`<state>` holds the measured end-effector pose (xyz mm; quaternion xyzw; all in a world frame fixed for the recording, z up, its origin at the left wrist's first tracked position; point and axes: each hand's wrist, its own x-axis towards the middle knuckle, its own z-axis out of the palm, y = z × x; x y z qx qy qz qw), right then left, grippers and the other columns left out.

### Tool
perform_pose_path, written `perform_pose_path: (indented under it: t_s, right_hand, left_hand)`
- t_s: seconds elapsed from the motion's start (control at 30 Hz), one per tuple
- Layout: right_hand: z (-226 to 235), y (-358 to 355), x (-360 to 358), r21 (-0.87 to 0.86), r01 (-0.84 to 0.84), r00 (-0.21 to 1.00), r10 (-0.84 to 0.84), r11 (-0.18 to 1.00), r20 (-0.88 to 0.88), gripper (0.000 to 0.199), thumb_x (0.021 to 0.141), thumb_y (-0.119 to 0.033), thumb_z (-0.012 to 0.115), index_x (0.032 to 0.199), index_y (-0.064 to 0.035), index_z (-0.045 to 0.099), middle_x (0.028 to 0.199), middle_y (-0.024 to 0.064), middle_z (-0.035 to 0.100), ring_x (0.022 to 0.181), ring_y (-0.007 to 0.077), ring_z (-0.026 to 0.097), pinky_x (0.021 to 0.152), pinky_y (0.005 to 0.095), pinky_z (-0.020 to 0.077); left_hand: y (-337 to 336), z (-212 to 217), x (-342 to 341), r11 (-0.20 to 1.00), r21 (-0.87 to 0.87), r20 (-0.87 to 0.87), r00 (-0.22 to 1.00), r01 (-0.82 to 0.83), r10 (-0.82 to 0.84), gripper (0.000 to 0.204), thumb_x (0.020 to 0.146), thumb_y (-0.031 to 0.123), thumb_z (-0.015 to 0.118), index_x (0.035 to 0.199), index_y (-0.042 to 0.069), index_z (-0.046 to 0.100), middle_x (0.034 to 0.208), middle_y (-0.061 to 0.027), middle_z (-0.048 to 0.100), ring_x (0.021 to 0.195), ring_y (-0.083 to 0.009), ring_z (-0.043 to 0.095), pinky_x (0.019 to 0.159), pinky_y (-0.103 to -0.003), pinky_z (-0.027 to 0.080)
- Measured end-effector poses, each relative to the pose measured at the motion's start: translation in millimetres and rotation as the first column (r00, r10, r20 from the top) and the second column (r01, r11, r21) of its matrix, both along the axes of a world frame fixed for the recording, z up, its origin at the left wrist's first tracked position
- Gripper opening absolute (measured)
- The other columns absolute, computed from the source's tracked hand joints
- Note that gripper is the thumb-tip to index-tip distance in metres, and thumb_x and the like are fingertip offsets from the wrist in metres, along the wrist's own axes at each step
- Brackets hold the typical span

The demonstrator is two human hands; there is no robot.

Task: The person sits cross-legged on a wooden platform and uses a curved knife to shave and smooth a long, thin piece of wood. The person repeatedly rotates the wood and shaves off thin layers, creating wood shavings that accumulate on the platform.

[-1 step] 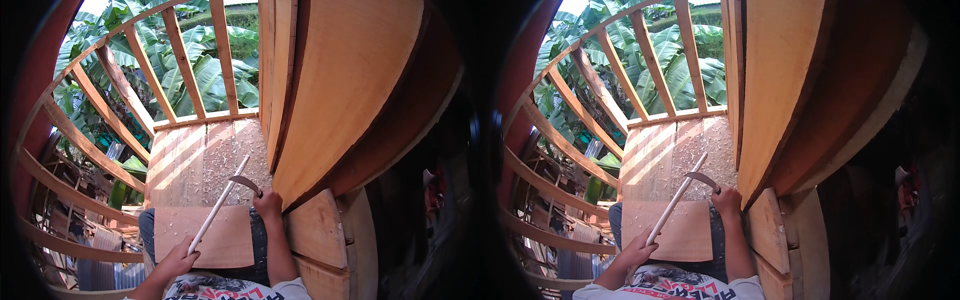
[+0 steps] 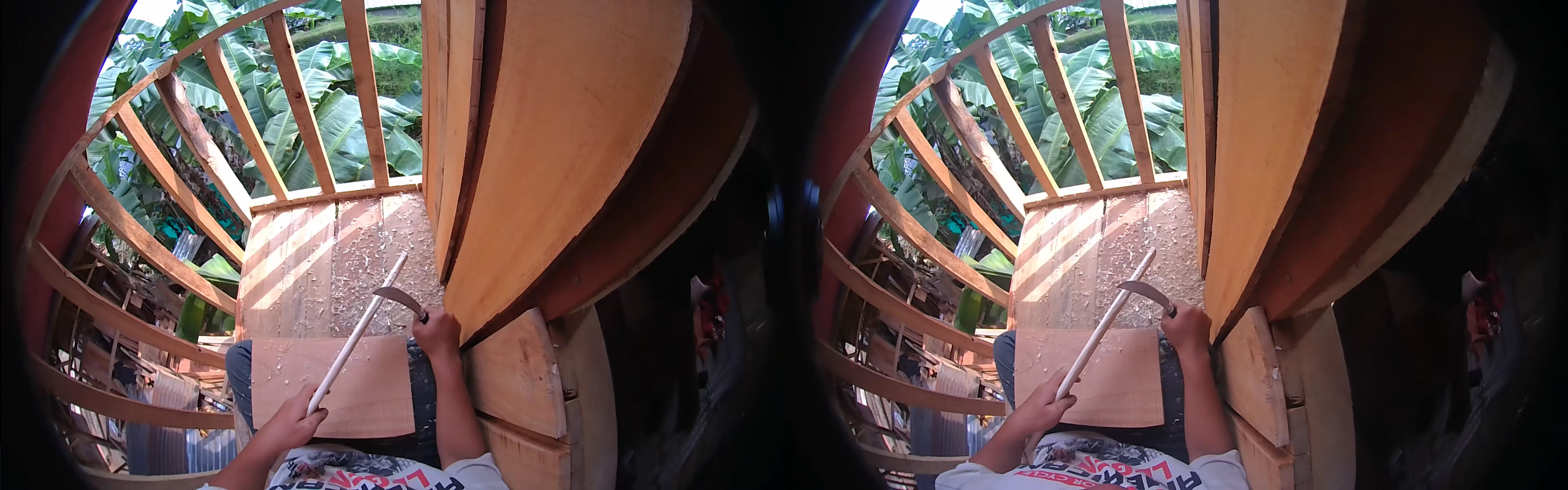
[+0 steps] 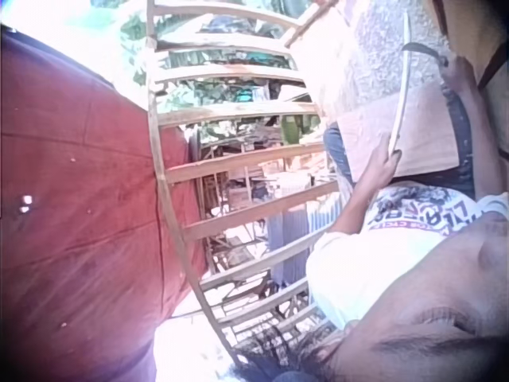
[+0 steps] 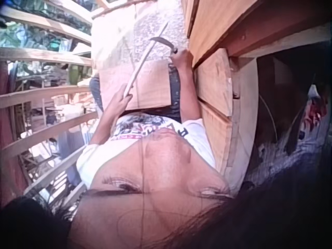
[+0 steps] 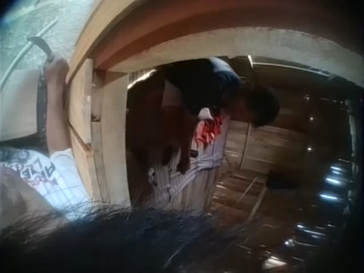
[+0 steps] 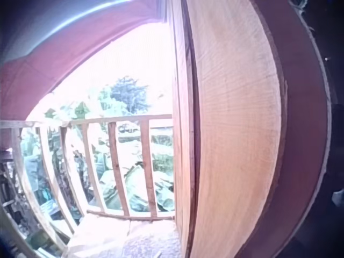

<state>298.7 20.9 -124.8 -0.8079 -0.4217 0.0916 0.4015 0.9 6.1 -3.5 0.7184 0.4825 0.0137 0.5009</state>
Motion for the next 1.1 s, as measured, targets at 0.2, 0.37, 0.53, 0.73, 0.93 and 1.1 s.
perform_pose_path:
  t_s: [0.2,0.37,0.53,0.73,0.93,1.1]
  right_hand:
    - [0,-8,1,-0.079,-0.051,0.999,0.051,0.996,-0.001,0.016,0.075,-0.023,0.062,0.075,-0.0078,0.067,0.071,0.0186,0.064,0.071,0.0381,0.064,0.064,0.0484,0.0508]
    - [-2,-7,2,-0.039,-0.015,1.000,0.015,0.999,0.013,0.019,0.075,-0.024,0.067,0.072,-0.0051,0.065,0.069,0.0175,0.063,0.070,0.0386,0.063,0.061,0.0471,0.0499]
    - [-2,-8,3,-0.055,-0.037,0.999,0.037,0.998,0.011,0.019,0.077,-0.027,0.064,0.076,-0.0081,0.068,0.070,0.0180,0.064,0.070,0.0375,0.064,0.063,0.0473,0.0511]
    - [-3,-8,3,-0.053,-0.037,0.999,0.039,0.998,0.030,0.018,0.076,-0.026,0.065,0.076,-0.0087,0.068,0.069,0.0172,0.064,0.070,0.0371,0.064,0.063,0.0473,0.0511]
    - [1,-9,4,-0.084,-0.042,0.999,0.044,0.996,0.022,0.018,0.076,-0.026,0.065,0.076,-0.0081,0.068,0.069,0.0174,0.064,0.070,0.0372,0.064,0.064,0.0470,0.0510]
    - [3,-8,3,-0.037,-0.033,0.999,0.033,0.999,0.002,0.023,0.075,-0.026,0.068,0.070,-0.0046,0.064,0.067,0.0187,0.062,0.070,0.0395,0.062,0.061,0.0479,0.0495]
  left_hand:
    - [-1,-13,11,0.999,-0.040,0.006,1.000,0.001,-0.001,0.039,0.085,0.007,0.059,0.122,0.002,0.049,0.098,-0.0116,0.058,0.089,-0.0191,0.056,0.080,-0.033,0.046]
    - [5,-15,16,1.000,0.002,0.074,0.997,-0.016,0.016,0.035,0.087,0.011,0.058,0.118,0.000,0.048,0.093,-0.0189,0.059,0.086,-0.0237,0.059,0.079,-0.035,0.046]
    - [11,-17,17,0.998,-0.046,0.070,0.997,-0.036,0.040,0.035,0.088,0.011,0.058,0.120,0.002,0.048,0.090,-0.0138,0.057,0.077,-0.0191,0.053,0.070,-0.032,0.042]
    - [14,-22,19,0.999,-0.048,0.097,0.995,-0.018,0.023,0.036,0.088,0.011,0.057,0.122,0.005,0.047,0.086,-0.0079,0.053,0.067,-0.0132,0.048,0.059,-0.027,0.039]
    - [16,-22,26,0.996,-0.083,0.086,0.995,-0.042,0.049,0.038,0.087,0.012,0.059,0.121,0.000,0.048,0.104,-0.0195,0.060,0.099,-0.0271,0.058,0.088,-0.036,0.043]
    - [17,-25,27,0.994,-0.097,0.100,0.993,-0.048,0.058,0.038,0.087,0.011,0.059,0.121,-0.001,0.048,0.104,-0.0176,0.060,0.097,-0.0238,0.058,0.085,-0.035,0.045]
